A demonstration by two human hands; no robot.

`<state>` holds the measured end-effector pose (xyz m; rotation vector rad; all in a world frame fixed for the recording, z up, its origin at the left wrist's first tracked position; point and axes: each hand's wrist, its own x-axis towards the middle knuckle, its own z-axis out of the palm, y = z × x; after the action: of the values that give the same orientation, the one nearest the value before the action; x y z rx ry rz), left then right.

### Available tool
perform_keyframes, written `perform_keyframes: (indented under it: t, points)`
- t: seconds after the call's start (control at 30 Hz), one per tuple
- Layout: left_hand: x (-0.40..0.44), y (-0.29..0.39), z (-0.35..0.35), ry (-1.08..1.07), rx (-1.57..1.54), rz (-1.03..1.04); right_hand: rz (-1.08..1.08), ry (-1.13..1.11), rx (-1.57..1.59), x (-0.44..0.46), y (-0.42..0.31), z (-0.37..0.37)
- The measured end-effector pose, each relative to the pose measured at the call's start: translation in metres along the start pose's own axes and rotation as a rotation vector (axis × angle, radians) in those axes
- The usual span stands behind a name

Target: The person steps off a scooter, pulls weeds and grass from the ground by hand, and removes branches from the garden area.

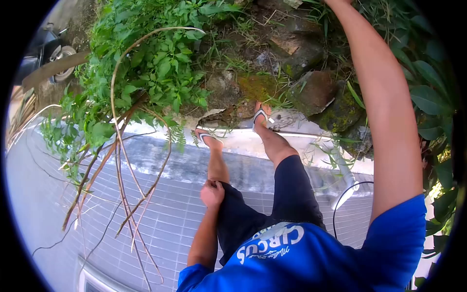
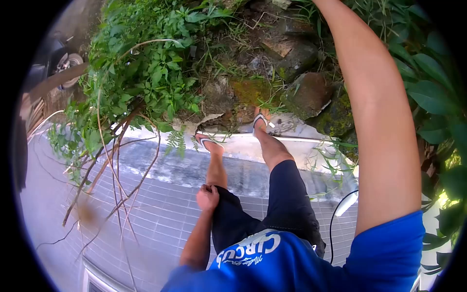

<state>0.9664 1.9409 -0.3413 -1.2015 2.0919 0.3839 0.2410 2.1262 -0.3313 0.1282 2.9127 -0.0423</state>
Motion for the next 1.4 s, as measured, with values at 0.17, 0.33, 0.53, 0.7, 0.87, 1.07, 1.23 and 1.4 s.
perform_keyframes:
  t: [0.17,0.33,0.53,0.7,0.87,1.07,1.23,1.4]
  points:
    - [0.005,-0.005,0.005,0.043,-0.067,0.045,0.004,0.138,-0.180,-0.107,-0.038,-0.021]
    - [0.004,-0.007,-0.001,0.056,-0.093,0.029,-0.443,0.229,-0.020,-0.207,-0.021,0.011]
    - [0.004,0.005,-0.011,0.053,-0.094,-0.068,-0.622,-0.537,0.068,-0.256,-0.080,0.215]
    - [-0.007,-0.008,-0.001,0.117,-0.116,-0.006,-0.607,-0.491,0.047,-0.245,-0.142,0.301]
    - [-0.003,-0.011,-0.003,0.145,-0.147,0.003,-0.725,-0.610,0.084,-0.229,-0.157,0.321]
    - [0.005,-0.004,-0.002,0.153,-0.206,-0.002,-0.775,-0.635,0.347,-0.223,-0.151,0.302]
    - [0.014,-0.006,0.000,0.153,-0.126,-0.051,-0.824,-0.831,0.620,-0.256,-0.161,0.270]
    - [0.017,-0.003,-0.005,0.168,-0.114,-0.016,-0.724,-0.495,0.167,-0.255,-0.194,0.308]
